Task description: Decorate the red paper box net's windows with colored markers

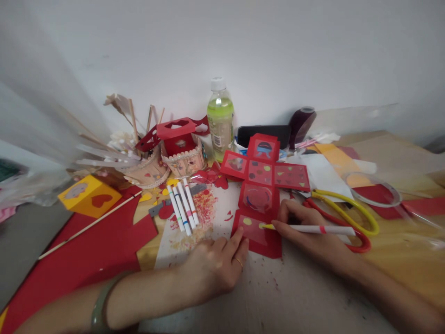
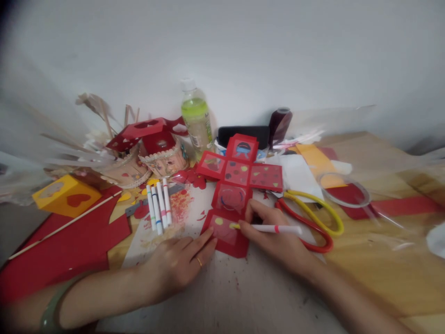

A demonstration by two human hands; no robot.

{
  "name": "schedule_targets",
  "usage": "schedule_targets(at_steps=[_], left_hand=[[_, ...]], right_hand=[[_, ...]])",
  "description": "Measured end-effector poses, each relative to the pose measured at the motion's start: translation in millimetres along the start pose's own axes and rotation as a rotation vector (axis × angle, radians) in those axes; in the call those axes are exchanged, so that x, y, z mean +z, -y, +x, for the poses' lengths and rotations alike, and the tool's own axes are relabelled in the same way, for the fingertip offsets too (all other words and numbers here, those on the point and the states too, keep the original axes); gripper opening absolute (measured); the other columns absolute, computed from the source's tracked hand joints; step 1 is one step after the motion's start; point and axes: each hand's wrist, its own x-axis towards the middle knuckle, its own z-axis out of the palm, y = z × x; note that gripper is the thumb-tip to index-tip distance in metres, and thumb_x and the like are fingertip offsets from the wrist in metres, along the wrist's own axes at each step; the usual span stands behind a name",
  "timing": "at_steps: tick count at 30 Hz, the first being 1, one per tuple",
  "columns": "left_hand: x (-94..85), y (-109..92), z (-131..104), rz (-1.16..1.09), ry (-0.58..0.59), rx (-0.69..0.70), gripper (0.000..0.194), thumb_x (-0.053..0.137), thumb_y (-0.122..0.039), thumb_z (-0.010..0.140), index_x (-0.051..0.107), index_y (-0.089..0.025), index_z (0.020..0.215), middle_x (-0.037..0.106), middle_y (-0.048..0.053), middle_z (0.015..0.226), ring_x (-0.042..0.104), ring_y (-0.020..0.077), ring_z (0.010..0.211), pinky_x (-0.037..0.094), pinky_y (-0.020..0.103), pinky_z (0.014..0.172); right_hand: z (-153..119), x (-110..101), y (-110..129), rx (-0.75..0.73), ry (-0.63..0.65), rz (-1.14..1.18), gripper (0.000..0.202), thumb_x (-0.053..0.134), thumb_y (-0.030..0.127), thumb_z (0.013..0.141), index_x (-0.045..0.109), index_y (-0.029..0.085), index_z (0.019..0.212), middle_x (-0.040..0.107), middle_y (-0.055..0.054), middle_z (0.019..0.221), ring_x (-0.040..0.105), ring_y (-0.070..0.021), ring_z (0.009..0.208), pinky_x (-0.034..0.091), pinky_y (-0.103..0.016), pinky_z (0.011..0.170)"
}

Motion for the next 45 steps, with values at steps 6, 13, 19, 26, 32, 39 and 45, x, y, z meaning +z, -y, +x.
schedule_targets(at_steps=[6,13,19,26,32,39,45], left_hand=[[1.3,0.1,-0.9,0.011,0.013,0.004,0.032,0.033,-0.007,0.088,0.060,-0.006,0.106,0.066,0.018,0.107,0.062,0.0162,0.058,0.049,0.025,0.039],[-0.3,0.0,0.0,-0.003,0.002,-0.001,0.032,0.033,-0.008,0.089,0.061,-0.006,0.104,0.067,0.018,0.105,0.062,0.0166,0.055,0.049,0.026,0.037],[-0.5,-0.3,1.1,-0.006,-0.014,-0.008,0.034,0.031,-0.006,0.088,0.062,-0.006,0.102,0.067,0.017,0.103,0.063,0.0167,0.055,0.050,0.026,0.037],[0.4,-0.4,0.8,-0.010,-0.022,-0.010,0.035,0.030,-0.006,0.088,0.061,-0.006,0.103,0.067,0.018,0.103,0.063,0.0172,0.056,0.050,0.026,0.038],[0.6,-0.9,0.3,-0.020,-0.016,-0.017,0.034,0.031,-0.006,0.088,0.061,-0.006,0.103,0.067,0.017,0.104,0.063,0.0173,0.054,0.049,0.026,0.036],[-1.1,-0.1,1.6,-0.017,-0.017,-0.014,0.035,0.031,-0.005,0.087,0.062,-0.006,0.102,0.068,0.017,0.103,0.063,0.0175,0.056,0.048,0.025,0.036],[1.3,-1.0,0.6,0.002,-0.040,-0.019,0.031,0.035,-0.007,0.086,0.062,-0.007,0.101,0.068,0.016,0.102,0.062,0.0171,0.054,0.048,0.026,0.036]], right_hand=[[0.0,0.8,-3.2,-0.005,0.008,0.003,0.026,0.053,0.030,0.081,0.038,0.022,0.061,0.044,0.004,0.059,0.040,-0.0117,0.055,0.032,-0.024,0.049],[0.7,0.5,-2.7,-0.002,0.022,0.012,0.027,0.054,0.030,0.082,0.038,0.022,0.062,0.043,0.004,0.059,0.040,-0.0115,0.055,0.031,-0.025,0.050],[0.7,1.6,-5.2,-0.009,0.018,0.021,0.026,0.053,0.030,0.083,0.040,0.021,0.063,0.044,0.004,0.060,0.040,-0.0114,0.056,0.032,-0.025,0.050],[0.5,1.0,-2.8,0.009,0.005,0.026,0.025,0.053,0.031,0.082,0.040,0.022,0.063,0.044,0.004,0.059,0.039,-0.0113,0.054,0.031,-0.025,0.048],[1.5,0.3,-0.8,0.016,0.002,0.011,0.025,0.054,0.031,0.082,0.040,0.021,0.062,0.044,0.004,0.059,0.040,-0.0114,0.055,0.032,-0.025,0.049],[-0.3,0.2,-1.0,-0.010,0.036,0.039,0.026,0.053,0.029,0.081,0.038,0.022,0.061,0.044,0.004,0.059,0.040,-0.0114,0.054,0.031,-0.025,0.049],[1.1,0.7,-0.8,-0.002,0.024,0.023,0.026,0.053,0.029,0.081,0.039,0.022,0.061,0.044,0.003,0.060,0.040,-0.0117,0.055,0.032,-0.025,0.049]])
